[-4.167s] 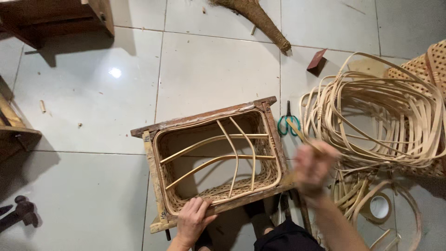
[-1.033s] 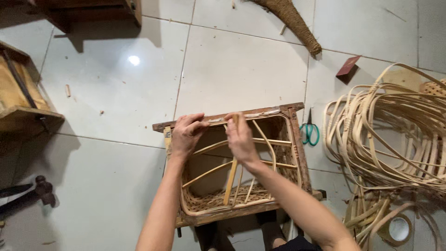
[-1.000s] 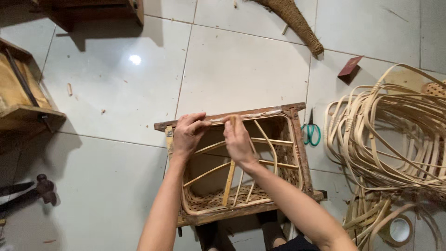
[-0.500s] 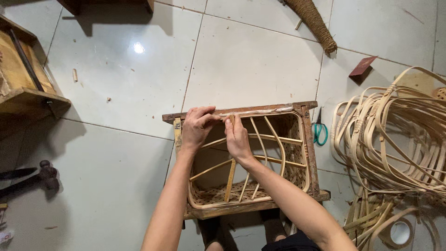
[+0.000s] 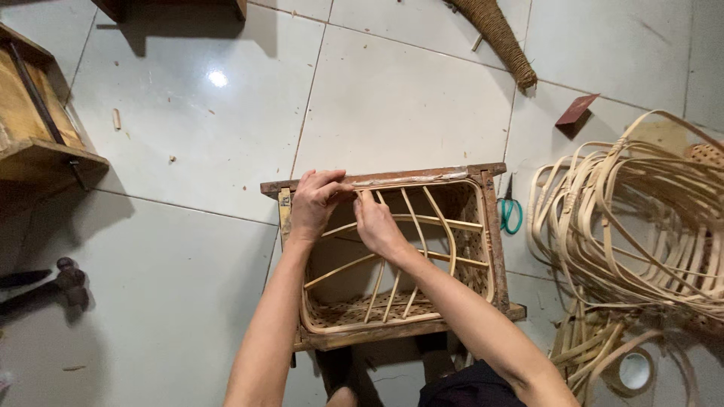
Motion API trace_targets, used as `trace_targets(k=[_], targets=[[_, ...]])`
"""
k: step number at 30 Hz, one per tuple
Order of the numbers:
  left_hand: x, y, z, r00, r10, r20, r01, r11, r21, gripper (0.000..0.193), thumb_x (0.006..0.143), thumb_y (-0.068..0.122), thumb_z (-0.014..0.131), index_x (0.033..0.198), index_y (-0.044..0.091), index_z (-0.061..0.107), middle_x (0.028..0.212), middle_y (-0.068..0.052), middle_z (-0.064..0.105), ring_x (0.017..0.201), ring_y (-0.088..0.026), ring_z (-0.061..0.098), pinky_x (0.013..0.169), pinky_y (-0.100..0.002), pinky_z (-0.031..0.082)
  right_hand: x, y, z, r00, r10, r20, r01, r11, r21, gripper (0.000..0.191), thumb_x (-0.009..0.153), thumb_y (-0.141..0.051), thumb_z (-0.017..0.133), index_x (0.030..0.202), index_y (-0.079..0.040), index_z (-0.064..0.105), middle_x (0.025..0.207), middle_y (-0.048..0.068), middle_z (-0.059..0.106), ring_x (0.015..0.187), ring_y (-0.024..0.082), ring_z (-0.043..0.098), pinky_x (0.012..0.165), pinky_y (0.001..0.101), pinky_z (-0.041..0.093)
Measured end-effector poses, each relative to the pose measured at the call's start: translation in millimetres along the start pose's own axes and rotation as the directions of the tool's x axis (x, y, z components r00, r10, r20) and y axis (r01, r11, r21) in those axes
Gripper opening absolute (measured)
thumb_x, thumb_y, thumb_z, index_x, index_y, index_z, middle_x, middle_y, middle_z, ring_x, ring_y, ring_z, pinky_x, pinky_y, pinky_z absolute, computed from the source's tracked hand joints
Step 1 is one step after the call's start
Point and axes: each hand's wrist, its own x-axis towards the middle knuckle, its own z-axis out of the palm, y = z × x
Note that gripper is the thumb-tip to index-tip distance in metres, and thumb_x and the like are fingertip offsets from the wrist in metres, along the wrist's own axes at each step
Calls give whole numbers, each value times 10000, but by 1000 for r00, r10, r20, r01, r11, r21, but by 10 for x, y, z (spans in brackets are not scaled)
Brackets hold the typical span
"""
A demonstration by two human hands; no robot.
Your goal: The person sits on the floor fitting and pressing bamboo strips into a rectangular wooden-framed basket, weaving strips across the open side and tapping them into place with a mallet, then trims and adjusts the strips by hand.
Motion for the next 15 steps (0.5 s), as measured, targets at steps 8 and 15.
trace_targets(k=[8, 15], targets=[[20, 14, -14, 999, 34, 2, -34, 999, -2, 143, 817, 195, 800, 955, 165, 776, 1161, -6, 736, 1102, -226, 680, 1088, -506, 443, 88, 261, 212, 994, 106, 14, -96, 947, -308, 162, 976, -69, 477, 1054, 72, 468, 821, 365, 667, 838, 539, 674, 745, 591, 562], [30, 14, -39, 997, 83, -10, -83, 996, -17, 141, 828, 168, 793, 965, 152, 765, 1154, -30, 727, 1095, -256, 676, 1031, -482, 462, 110, 139, 246, 990, 143, 5, -131, 923, -363, 170, 950, -40, 493, 1075, 73, 473, 836, 345, 685, 845, 507, 702, 742, 576, 576]])
